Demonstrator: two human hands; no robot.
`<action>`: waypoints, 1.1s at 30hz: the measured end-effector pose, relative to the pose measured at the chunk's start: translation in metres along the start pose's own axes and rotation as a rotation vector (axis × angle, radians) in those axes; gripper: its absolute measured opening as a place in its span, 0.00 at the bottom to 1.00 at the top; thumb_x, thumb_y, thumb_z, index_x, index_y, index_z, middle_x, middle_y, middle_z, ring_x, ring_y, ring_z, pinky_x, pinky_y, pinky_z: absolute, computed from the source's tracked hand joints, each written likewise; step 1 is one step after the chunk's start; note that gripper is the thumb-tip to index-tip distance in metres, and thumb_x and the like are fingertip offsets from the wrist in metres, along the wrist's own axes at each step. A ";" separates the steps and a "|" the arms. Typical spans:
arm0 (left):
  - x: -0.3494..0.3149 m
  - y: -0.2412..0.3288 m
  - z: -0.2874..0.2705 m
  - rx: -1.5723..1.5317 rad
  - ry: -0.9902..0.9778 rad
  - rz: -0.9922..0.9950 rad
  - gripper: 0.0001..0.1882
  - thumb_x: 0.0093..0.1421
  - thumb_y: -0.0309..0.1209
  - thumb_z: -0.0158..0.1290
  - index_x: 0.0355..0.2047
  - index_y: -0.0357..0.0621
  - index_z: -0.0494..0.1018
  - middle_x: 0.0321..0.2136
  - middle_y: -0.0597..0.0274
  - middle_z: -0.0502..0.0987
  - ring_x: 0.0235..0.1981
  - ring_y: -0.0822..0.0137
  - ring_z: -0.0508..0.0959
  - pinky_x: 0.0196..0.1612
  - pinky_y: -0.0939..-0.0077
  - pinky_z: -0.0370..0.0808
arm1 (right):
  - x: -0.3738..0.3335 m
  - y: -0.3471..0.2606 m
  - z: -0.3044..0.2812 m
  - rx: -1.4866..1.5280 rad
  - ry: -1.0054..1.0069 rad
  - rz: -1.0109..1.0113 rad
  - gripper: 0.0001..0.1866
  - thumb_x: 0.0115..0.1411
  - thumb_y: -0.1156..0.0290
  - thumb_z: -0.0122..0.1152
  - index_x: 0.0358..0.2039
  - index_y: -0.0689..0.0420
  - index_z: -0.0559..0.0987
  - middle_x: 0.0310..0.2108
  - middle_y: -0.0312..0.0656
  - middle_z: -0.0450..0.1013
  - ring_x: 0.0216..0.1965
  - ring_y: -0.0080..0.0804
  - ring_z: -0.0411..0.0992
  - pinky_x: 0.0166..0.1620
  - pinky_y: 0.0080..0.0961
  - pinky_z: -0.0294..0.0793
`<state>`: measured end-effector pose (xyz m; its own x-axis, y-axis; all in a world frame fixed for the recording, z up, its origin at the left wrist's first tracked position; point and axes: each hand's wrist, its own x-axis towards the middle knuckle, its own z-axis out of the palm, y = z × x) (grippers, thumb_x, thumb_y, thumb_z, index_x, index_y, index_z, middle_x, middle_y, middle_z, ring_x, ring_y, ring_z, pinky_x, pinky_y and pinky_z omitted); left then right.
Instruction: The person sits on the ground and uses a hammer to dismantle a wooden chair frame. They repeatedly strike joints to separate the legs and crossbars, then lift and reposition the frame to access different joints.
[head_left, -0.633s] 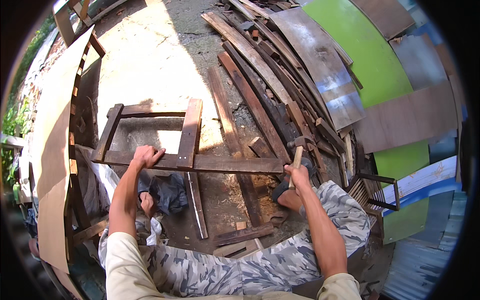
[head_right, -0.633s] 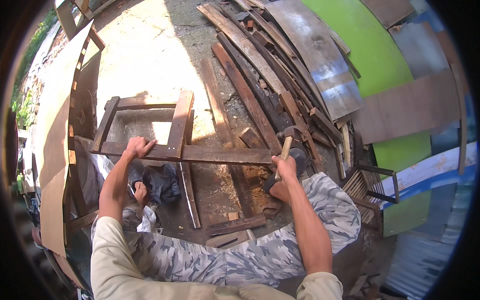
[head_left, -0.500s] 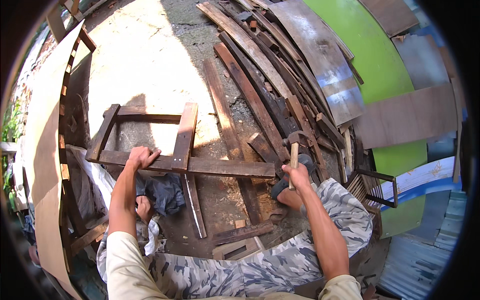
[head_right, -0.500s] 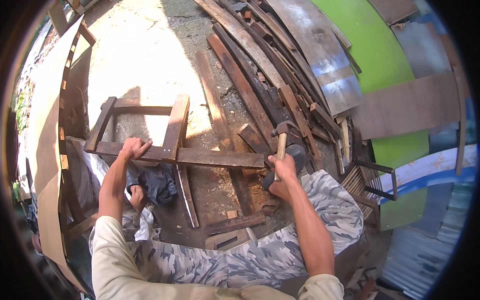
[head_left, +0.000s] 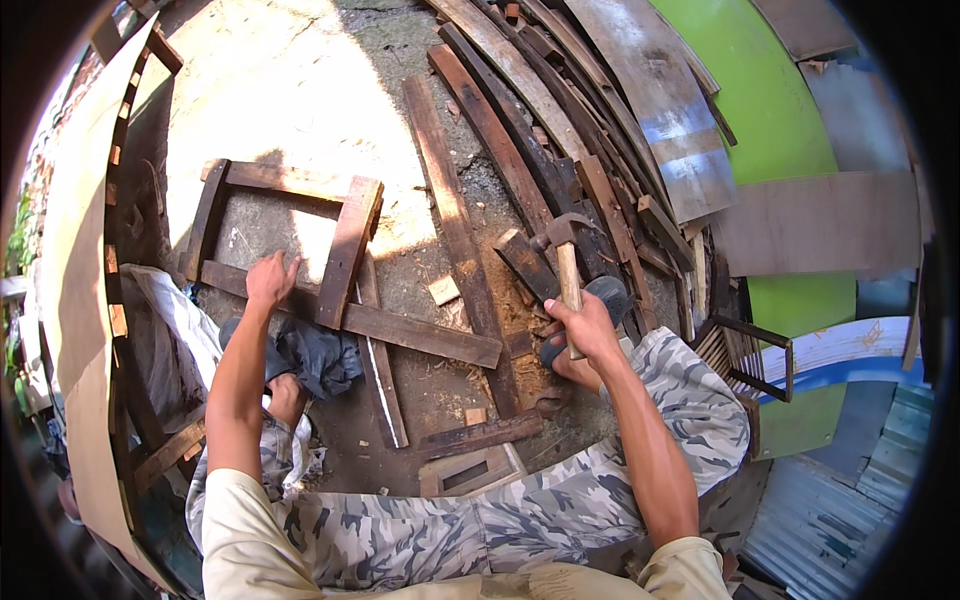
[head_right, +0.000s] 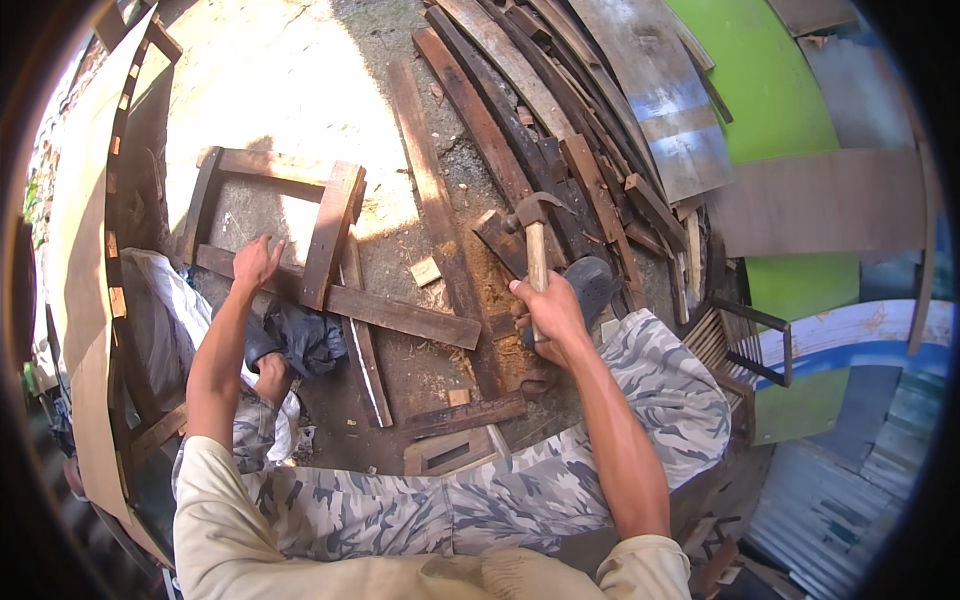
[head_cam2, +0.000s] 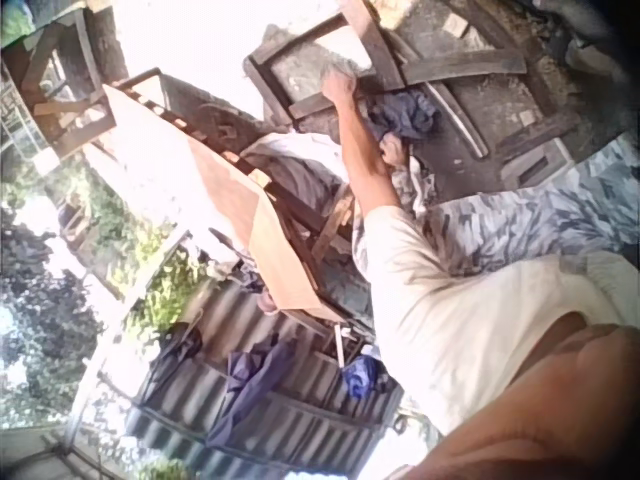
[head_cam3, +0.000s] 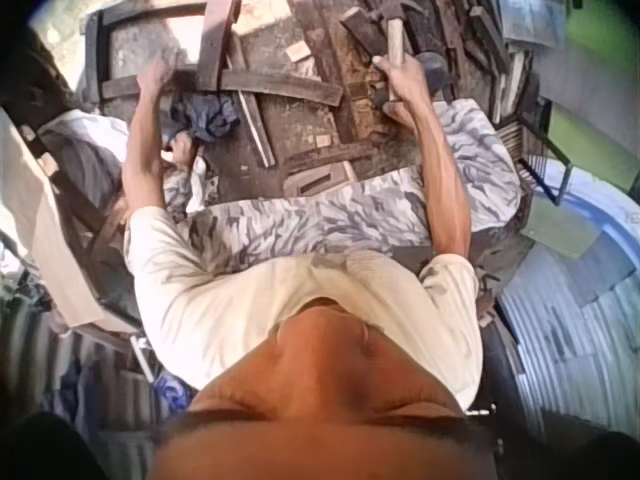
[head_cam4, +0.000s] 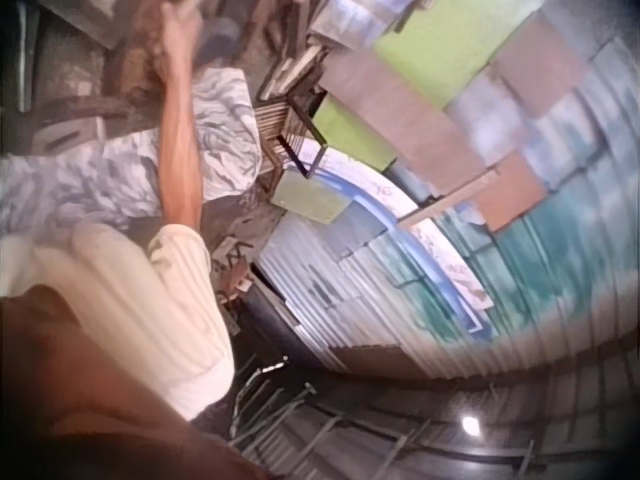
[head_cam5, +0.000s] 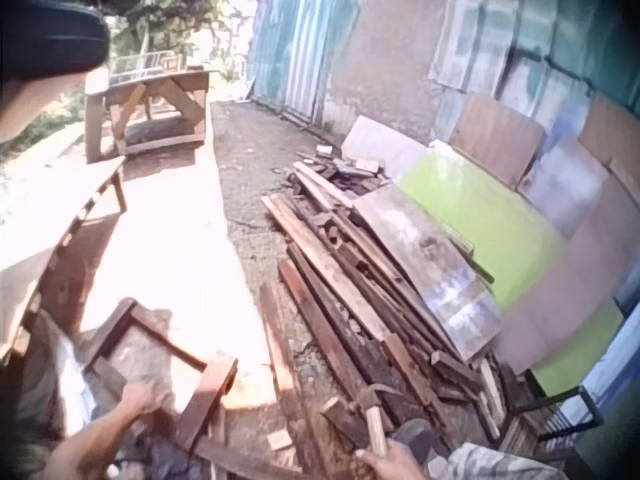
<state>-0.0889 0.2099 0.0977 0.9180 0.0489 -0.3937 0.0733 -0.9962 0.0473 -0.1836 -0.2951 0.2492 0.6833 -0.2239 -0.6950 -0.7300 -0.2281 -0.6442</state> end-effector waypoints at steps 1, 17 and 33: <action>-0.011 0.012 0.001 -0.035 0.090 0.047 0.30 0.66 0.54 0.46 0.52 0.38 0.73 0.43 0.41 0.80 0.47 0.44 0.79 0.56 0.56 0.72 | -0.006 -0.003 0.002 -0.040 -0.032 0.007 0.14 0.62 0.66 0.64 0.38 0.64 0.74 0.29 0.42 0.75 0.24 0.28 0.75 0.24 0.26 0.75; -0.085 0.087 0.071 -0.379 -0.044 -0.380 0.41 0.54 0.39 0.66 0.61 0.35 0.58 0.54 0.36 0.70 0.57 0.39 0.72 0.58 0.51 0.71 | -0.081 0.012 -0.020 -0.246 -0.152 -0.037 0.19 0.60 0.62 0.67 0.35 0.68 0.75 0.20 0.42 0.74 0.16 0.29 0.73 0.20 0.30 0.70; -0.084 0.109 0.061 -0.338 -0.005 -0.284 0.41 0.58 0.44 0.62 0.65 0.40 0.56 0.53 0.36 0.68 0.54 0.39 0.73 0.55 0.50 0.73 | -0.115 0.034 -0.028 -0.397 -0.049 -0.145 0.22 0.59 0.57 0.67 0.36 0.67 0.76 0.17 0.46 0.74 0.16 0.37 0.75 0.25 0.34 0.73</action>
<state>-0.1820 0.0931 0.0804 0.8414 0.3159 -0.4383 0.4462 -0.8638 0.2340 -0.2863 -0.3040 0.3163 0.7698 -0.1198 -0.6270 -0.5579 -0.6036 -0.5696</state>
